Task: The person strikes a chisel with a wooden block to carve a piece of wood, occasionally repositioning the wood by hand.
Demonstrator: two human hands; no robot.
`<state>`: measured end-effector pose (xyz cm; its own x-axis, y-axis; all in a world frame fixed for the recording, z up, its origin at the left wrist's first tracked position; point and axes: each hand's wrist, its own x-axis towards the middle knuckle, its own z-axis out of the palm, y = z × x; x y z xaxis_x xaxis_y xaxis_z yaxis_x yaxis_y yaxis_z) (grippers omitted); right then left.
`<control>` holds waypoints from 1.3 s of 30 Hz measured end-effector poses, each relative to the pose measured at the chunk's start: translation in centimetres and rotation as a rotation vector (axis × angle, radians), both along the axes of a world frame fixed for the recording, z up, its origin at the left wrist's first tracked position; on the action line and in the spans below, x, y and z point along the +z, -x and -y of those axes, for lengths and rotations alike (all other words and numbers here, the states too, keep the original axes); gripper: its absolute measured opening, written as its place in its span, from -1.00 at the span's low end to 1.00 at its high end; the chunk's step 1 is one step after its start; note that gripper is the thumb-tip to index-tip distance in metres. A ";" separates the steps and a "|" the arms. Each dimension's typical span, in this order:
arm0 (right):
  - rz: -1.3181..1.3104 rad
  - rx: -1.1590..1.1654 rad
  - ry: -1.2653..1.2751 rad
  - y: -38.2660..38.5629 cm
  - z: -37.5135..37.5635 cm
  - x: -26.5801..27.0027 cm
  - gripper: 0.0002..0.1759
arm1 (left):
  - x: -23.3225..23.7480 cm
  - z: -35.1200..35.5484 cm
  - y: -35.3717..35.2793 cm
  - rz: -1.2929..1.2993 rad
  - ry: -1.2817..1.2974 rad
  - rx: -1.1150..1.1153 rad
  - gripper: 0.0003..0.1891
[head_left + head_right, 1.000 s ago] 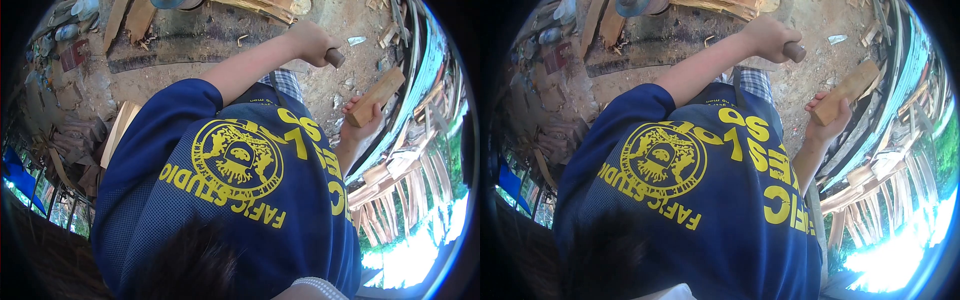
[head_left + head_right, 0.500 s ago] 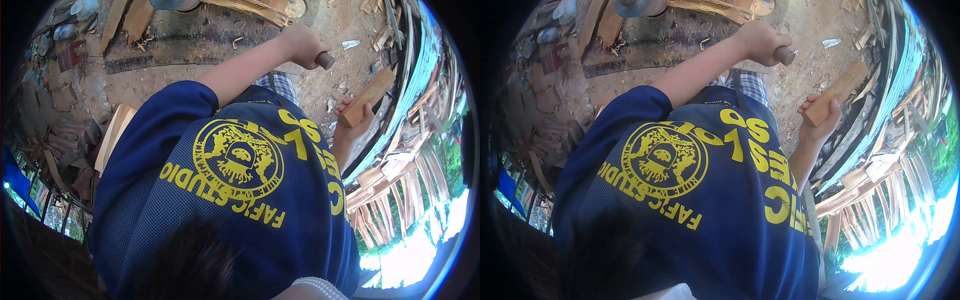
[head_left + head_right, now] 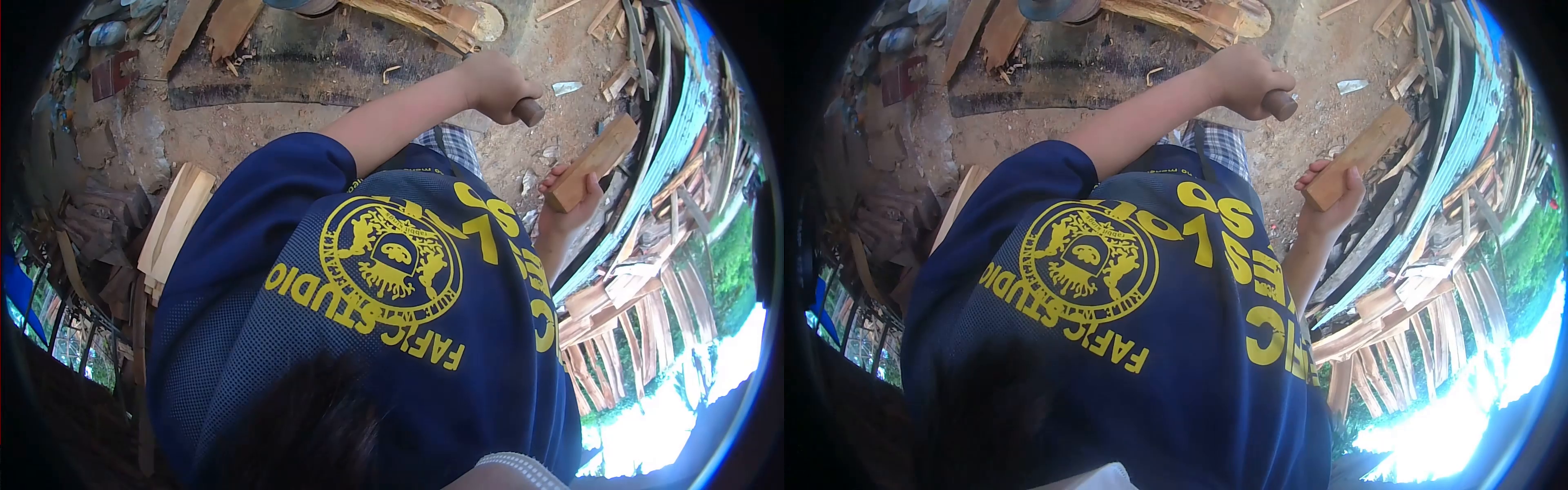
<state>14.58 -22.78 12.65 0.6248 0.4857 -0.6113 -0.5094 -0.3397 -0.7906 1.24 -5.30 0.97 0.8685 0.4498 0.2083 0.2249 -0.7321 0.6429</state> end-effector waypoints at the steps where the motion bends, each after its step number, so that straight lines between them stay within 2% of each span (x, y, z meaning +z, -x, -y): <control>1: 0.000 0.003 0.003 0.1 -0.1 0.0 -0.49 | -0.1 0.0 0.1 0.006 -0.001 0.001 -0.81; 9: 0.022 0.024 0.011 0.4 -0.3 0.0 -0.49 | 0.1 0.0 0.4 0.021 0.016 0.006 -0.82; 15: -0.055 0.012 -0.029 0.8 -0.6 0.5 -0.49 | 0.0 -0.2 0.5 0.073 0.036 0.002 -0.80; 18: 0.039 0.059 -0.017 1.3 -0.8 0.7 -0.47 | 0.1 -0.4 0.6 0.065 0.088 0.010 -0.77; 21: 0.187 0.036 -0.148 1.7 -1.0 2.4 -0.41 | 0.6 -0.9 1.2 0.146 0.166 0.036 -0.75; 23: 0.283 -0.110 -0.426 2.6 -1.8 4.2 -0.36 | 0.9 -1.2 1.7 0.184 0.181 0.056 -0.75; 24: 0.284 -0.113 -0.424 3.3 -1.9 4.0 -0.36 | 0.8 -1.1 1.6 0.184 0.184 0.053 -0.75; 26: 0.467 -0.139 -0.685 4.9 -2.5 2.9 -0.31 | 0.4 -1.2 1.5 0.150 0.158 0.067 -0.75; 27: 0.633 -0.077 -0.525 5.8 -2.5 1.7 -0.26 | 0.4 -1.1 1.4 0.148 0.159 0.067 -0.75; 28: 0.630 -0.077 -0.525 6.9 -2.4 0.5 -0.26 | 0.5 -1.0 1.1 0.127 0.150 0.069 -0.75; 30: 0.674 0.189 0.537 8.8 -2.0 -1.4 -0.35 | 0.3 -0.9 0.8 0.105 0.143 0.072 -0.75; 31: 0.672 0.190 0.537 8.8 -2.0 -1.3 -0.35 | 0.1 -0.9 0.6 0.105 0.153 0.072 -0.76; 33: 0.303 0.002 -0.041 9.0 -1.4 -0.3 -0.39 | -0.1 -0.8 0.5 0.106 0.170 0.066 -0.76; 34: 0.302 0.001 -0.040 8.4 -1.1 0.5 -0.39 | 0.0 -0.9 0.5 0.118 0.168 0.079 -0.77; 36: 0.174 0.065 -0.442 5.1 -0.4 2.0 -0.42 | 0.0 -0.8 0.5 0.129 0.169 0.087 -0.77; 37: 0.304 0.227 -0.690 3.8 0.1 1.3 -0.27 | 0.0 -0.9 0.4 0.124 0.170 0.089 -0.76; 38: 0.304 0.224 -0.693 3.8 1.0 0.0 -0.27 | 0.0 -1.1 0.3 0.118 0.168 0.092 -0.76; 39: 0.380 0.296 -0.342 5.8 0.4 -0.3 -0.20 | 0.1 -1.1 0.2 0.118 0.165 0.091 -0.76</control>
<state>8.78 -23.14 12.35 0.5773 0.8028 -0.1489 -0.0918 -0.1174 -0.9888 1.02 -4.16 1.07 0.7970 0.5613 0.2228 0.2013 -0.5947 0.7783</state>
